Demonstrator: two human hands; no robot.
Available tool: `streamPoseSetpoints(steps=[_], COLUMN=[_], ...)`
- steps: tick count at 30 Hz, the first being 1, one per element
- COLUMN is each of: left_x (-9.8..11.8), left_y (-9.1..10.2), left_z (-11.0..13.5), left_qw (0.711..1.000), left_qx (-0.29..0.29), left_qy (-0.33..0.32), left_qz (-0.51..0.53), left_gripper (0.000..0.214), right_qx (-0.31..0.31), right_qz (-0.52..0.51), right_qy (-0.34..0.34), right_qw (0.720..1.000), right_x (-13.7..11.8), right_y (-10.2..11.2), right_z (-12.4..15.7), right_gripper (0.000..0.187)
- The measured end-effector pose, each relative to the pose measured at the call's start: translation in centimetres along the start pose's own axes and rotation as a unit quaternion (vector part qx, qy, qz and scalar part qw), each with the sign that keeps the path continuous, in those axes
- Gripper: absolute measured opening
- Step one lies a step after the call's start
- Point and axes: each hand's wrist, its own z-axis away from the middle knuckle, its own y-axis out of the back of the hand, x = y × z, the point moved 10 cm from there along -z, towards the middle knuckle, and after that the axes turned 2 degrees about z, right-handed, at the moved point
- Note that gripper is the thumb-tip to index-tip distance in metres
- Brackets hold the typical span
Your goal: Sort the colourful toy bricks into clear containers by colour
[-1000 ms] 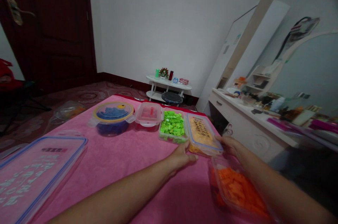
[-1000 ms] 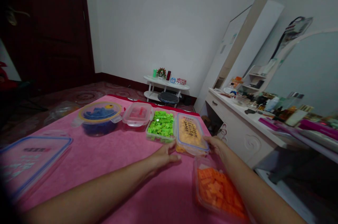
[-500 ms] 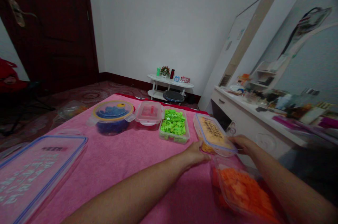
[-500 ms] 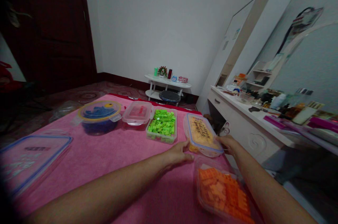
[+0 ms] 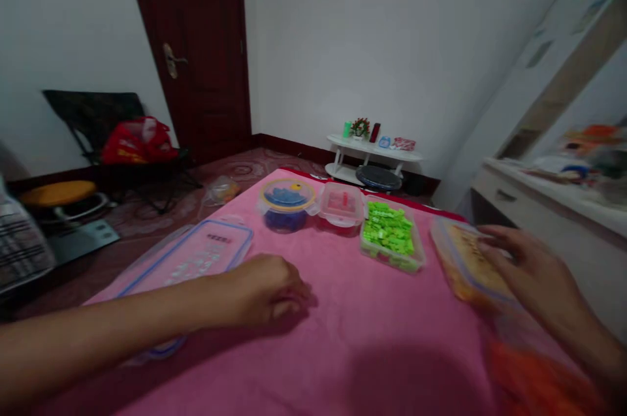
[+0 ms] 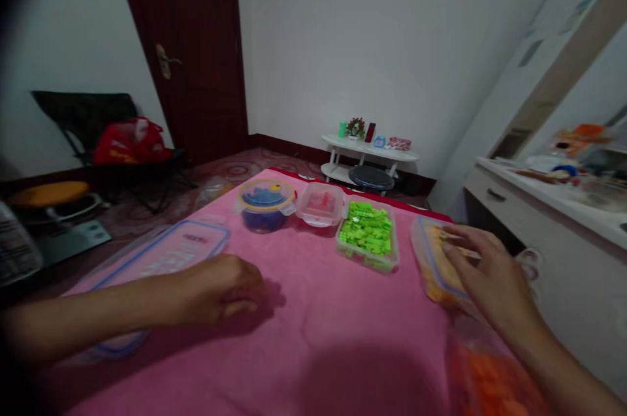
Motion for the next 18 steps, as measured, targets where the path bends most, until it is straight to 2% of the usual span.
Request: streamPoseSetpoints(steps=[2,4,6,7,9,10,13,16,18], left_x=[-4.9,-10.4,-15.3,-17.7,-22.3,-23.9,-25.6,-24.8,-23.7], left_y=[3.4,6.7,9.1,9.7,9.4,9.2,8.8,9.4,10.4], left_z=[4.0,8.1,11.7,13.2,15.6,16.6,17.6,17.7,18.2], left_qw=[0.989,0.958,0.922,0.907,0.891,0.884,0.887,0.891,0.875], left_qx=[0.060,0.127,0.184,0.192,0.158,0.151,0.173,0.240,0.306], left_qy=[0.112,0.210,0.275,0.307,0.382,0.407,0.404,0.371,0.371], left_qz=[-0.070,-0.147,-0.201,-0.215,-0.189,-0.173,-0.144,-0.106,-0.053], left_gripper=[0.031,0.031,0.039,0.046,0.059,0.061,0.052,0.053,0.063], right_qx=[-0.047,-0.140,-0.219,-0.251,-0.306,-0.332,-0.387,-0.406,-0.404], right_qz=[-0.091,-0.136,-0.181,-0.191,-0.209,-0.216,-0.219,-0.219,-0.235], right_qy=[0.068,0.117,0.155,0.172,0.193,0.203,0.224,0.203,0.170], right_qw=[0.992,0.974,0.946,0.933,0.908,0.896,0.867,0.864,0.868], right_x=[-5.9,-11.4,-16.0,-17.9,-20.8,-21.9,-24.1,-24.6,-24.4], right_y=[-2.6,-6.2,-9.4,-10.7,-13.0,-13.8,-15.3,-15.7,-15.8], right_z=[2.6,5.9,9.4,11.0,13.7,14.8,17.0,17.4,17.2], right_gripper=[0.032,0.031,0.028,0.025,0.026,0.028,0.033,0.036,0.036])
